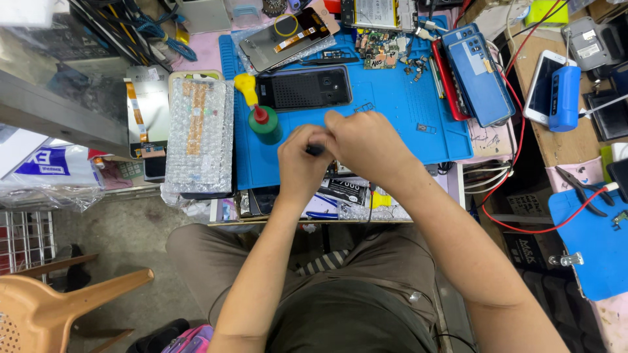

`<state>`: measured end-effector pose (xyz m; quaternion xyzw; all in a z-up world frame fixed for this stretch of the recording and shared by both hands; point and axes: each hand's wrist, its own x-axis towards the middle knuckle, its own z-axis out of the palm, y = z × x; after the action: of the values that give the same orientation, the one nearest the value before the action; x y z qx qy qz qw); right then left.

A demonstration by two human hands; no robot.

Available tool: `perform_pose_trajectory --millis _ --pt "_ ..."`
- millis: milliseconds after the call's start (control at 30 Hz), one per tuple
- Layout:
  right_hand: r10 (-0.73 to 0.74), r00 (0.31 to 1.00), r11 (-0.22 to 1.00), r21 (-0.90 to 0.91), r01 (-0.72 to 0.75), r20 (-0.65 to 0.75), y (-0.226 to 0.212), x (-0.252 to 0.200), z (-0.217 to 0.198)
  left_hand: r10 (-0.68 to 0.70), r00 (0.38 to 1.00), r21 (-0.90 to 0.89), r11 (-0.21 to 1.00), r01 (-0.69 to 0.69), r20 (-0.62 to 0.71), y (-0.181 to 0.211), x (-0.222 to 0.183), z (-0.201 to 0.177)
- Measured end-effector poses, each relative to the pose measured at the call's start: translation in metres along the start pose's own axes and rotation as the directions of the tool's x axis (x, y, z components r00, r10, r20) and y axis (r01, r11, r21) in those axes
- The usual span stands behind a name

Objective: The person handles a mobile phone chassis and components, aligning an internal plate and using a small tool to press or connect internal parts.

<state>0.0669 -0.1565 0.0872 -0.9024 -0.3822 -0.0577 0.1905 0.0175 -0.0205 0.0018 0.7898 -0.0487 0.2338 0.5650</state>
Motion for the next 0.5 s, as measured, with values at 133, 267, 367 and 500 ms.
perform_pose_trajectory --millis 133,267,367,500 --pt "-0.178 0.979 0.98 0.071 0.185 -0.095 0.003 0.004 -0.019 -0.09 0.99 0.012 0.996 0.089 0.112 -0.005 0.007 -0.006" --pt "-0.267 0.964 0.959 0.095 0.266 -0.007 0.003 0.001 -0.025 0.097 0.977 -0.017 0.995 -0.096 0.191 -0.006 0.006 -0.013" --pt "-0.239 0.969 0.971 0.029 0.238 0.06 0.002 0.009 -0.023 0.101 0.98 -0.029 0.995 -0.097 0.173 -0.004 0.013 -0.01" --pt "-0.049 0.934 0.995 -0.063 0.076 0.354 0.003 0.017 -0.019 -0.128 0.982 0.026 0.992 0.126 0.139 -0.006 0.013 -0.005"
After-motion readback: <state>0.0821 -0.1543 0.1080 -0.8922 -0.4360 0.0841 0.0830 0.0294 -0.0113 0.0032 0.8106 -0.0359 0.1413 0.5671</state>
